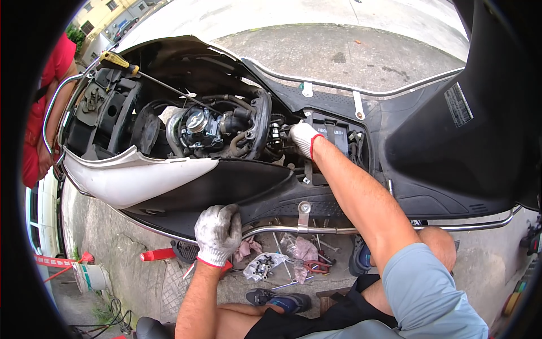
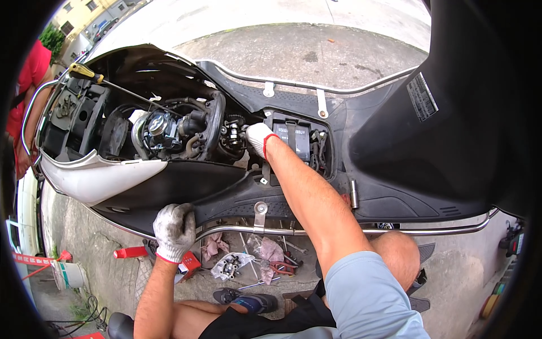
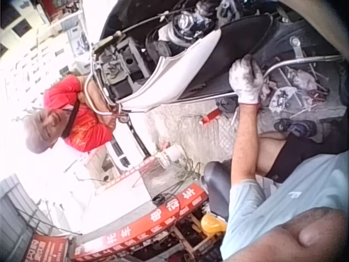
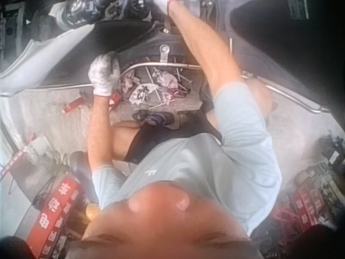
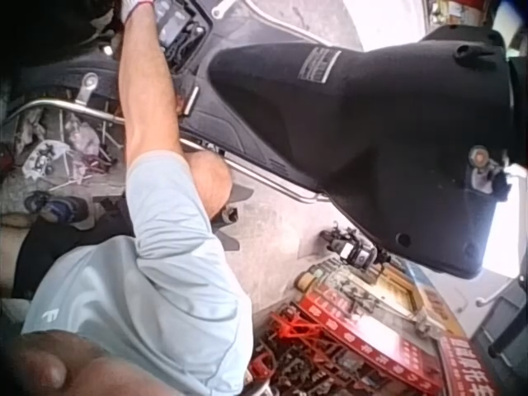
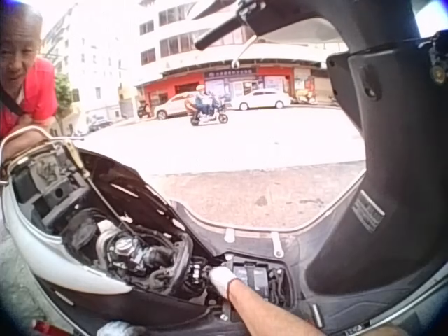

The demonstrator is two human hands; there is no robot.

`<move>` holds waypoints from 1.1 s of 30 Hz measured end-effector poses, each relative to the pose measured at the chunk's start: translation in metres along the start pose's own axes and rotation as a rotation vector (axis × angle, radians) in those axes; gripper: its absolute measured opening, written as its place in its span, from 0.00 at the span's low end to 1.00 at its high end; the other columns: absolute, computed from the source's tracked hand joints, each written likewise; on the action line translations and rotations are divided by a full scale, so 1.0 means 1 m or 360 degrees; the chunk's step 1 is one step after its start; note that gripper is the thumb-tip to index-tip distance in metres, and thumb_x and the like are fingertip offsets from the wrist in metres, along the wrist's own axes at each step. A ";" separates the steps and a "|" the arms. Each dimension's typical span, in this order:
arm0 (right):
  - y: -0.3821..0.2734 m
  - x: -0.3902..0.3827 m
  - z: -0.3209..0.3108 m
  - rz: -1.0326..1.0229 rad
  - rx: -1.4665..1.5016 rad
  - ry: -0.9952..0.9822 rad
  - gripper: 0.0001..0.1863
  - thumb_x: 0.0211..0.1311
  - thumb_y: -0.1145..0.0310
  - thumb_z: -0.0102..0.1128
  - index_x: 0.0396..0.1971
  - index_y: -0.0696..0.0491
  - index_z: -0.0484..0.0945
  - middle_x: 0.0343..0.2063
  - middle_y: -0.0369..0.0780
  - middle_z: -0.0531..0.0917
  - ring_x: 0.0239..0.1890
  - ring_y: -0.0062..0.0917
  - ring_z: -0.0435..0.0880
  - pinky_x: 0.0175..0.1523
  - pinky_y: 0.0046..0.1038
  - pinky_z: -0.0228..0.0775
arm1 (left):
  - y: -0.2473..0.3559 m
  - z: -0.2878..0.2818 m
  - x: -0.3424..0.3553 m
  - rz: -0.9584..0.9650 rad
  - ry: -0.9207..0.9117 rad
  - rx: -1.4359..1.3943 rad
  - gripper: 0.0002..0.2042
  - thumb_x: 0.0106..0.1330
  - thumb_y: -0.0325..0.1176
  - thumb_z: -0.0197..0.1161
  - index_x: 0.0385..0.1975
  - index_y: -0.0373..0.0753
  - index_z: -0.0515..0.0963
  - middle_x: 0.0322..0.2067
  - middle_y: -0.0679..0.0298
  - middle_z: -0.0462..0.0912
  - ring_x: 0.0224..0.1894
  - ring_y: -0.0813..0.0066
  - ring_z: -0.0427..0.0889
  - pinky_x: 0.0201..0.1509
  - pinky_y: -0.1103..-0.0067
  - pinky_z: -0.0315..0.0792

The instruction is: Repairing the engine components of a scooter, specifically working on the cylinder head and valve train area.

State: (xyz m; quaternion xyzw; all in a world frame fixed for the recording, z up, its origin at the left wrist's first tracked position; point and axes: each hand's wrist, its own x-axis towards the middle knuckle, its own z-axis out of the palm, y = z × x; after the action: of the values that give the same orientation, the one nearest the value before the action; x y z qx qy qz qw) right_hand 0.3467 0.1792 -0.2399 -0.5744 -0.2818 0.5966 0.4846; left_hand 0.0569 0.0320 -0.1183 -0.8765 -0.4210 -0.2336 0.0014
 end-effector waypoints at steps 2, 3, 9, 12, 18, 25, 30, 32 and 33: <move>-0.002 -0.003 -0.004 -0.0083 -0.0056 -0.0038 0.14 0.58 0.81 0.45 0.38 0.58 0.81 0.30 0.44 0.80 0.33 0.33 0.78 0.41 0.38 0.75 | 0.001 0.000 0.000 0.0001 0.0000 -0.0006 0.08 0.55 0.27 0.67 0.36 0.41 0.82 0.28 0.58 0.82 0.32 0.55 0.81 0.38 0.64 0.76; -0.003 -0.003 -0.006 -0.0022 -0.0303 -0.0088 0.13 0.62 0.78 0.46 0.37 0.58 0.81 0.30 0.47 0.81 0.33 0.37 0.81 0.42 0.40 0.76 | 0.001 0.000 0.000 0.0001 0.0005 -0.0008 0.08 0.55 0.27 0.67 0.35 0.41 0.82 0.28 0.58 0.82 0.32 0.55 0.82 0.38 0.64 0.76; 0.003 0.010 -0.021 -0.0836 -0.2555 -0.0311 0.18 0.72 0.60 0.50 0.38 0.57 0.86 0.36 0.53 0.87 0.47 0.45 0.86 0.46 0.39 0.77 | 0.004 0.001 0.005 0.0025 0.0025 -0.0016 0.08 0.55 0.27 0.67 0.36 0.41 0.82 0.28 0.58 0.82 0.31 0.55 0.82 0.38 0.63 0.76; -0.003 -0.001 -0.016 -0.0452 -0.1814 -0.0278 0.20 0.71 0.57 0.51 0.42 0.58 0.85 0.40 0.53 0.87 0.47 0.48 0.85 0.49 0.38 0.77 | 0.000 0.001 0.001 0.0030 0.0035 -0.0013 0.09 0.55 0.27 0.67 0.36 0.41 0.81 0.28 0.57 0.82 0.31 0.55 0.82 0.38 0.63 0.76; -0.023 -0.009 -0.008 -0.0268 -0.1970 -0.0165 0.21 0.64 0.55 0.57 0.37 0.59 0.87 0.40 0.56 0.86 0.48 0.49 0.85 0.52 0.40 0.78 | 0.001 0.000 0.001 0.0024 0.0044 -0.0023 0.08 0.56 0.28 0.67 0.36 0.41 0.81 0.28 0.58 0.82 0.31 0.55 0.82 0.38 0.63 0.76; -0.028 -0.013 -0.010 -0.0345 -0.1807 0.0253 0.18 0.57 0.59 0.60 0.36 0.58 0.88 0.41 0.55 0.86 0.48 0.48 0.86 0.53 0.40 0.78 | 0.006 -0.001 0.005 0.0035 0.0020 -0.0052 0.08 0.56 0.23 0.65 0.35 0.40 0.80 0.28 0.56 0.81 0.31 0.52 0.81 0.36 0.63 0.75; -0.050 -0.026 -0.012 -0.0379 -0.2017 0.0378 0.19 0.56 0.60 0.59 0.37 0.59 0.88 0.41 0.56 0.86 0.48 0.47 0.87 0.54 0.39 0.79 | 0.002 0.001 0.003 0.0051 0.0047 -0.0058 0.08 0.56 0.23 0.65 0.35 0.40 0.80 0.27 0.57 0.81 0.31 0.52 0.81 0.36 0.63 0.75; -0.055 -0.024 -0.023 -0.0420 -0.1828 0.0422 0.19 0.55 0.62 0.57 0.36 0.61 0.87 0.39 0.58 0.85 0.47 0.49 0.86 0.53 0.40 0.78 | 0.002 0.001 0.003 0.0051 0.0059 -0.0058 0.08 0.56 0.24 0.65 0.35 0.41 0.80 0.28 0.57 0.81 0.31 0.52 0.81 0.37 0.63 0.75; -0.057 -0.023 -0.028 -0.0433 -0.1779 0.0413 0.19 0.53 0.63 0.56 0.35 0.63 0.86 0.37 0.59 0.85 0.47 0.50 0.85 0.53 0.41 0.77 | 0.002 0.001 0.003 0.0057 0.0054 -0.0065 0.08 0.56 0.24 0.65 0.35 0.41 0.80 0.28 0.57 0.81 0.31 0.52 0.81 0.37 0.63 0.75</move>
State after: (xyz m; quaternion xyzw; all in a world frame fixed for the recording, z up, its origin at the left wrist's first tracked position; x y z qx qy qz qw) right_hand 0.3852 0.1735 -0.1851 -0.7696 -0.5630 0.2149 0.2111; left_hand 0.0610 0.0333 -0.1176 -0.8796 -0.4003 -0.2570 -0.0052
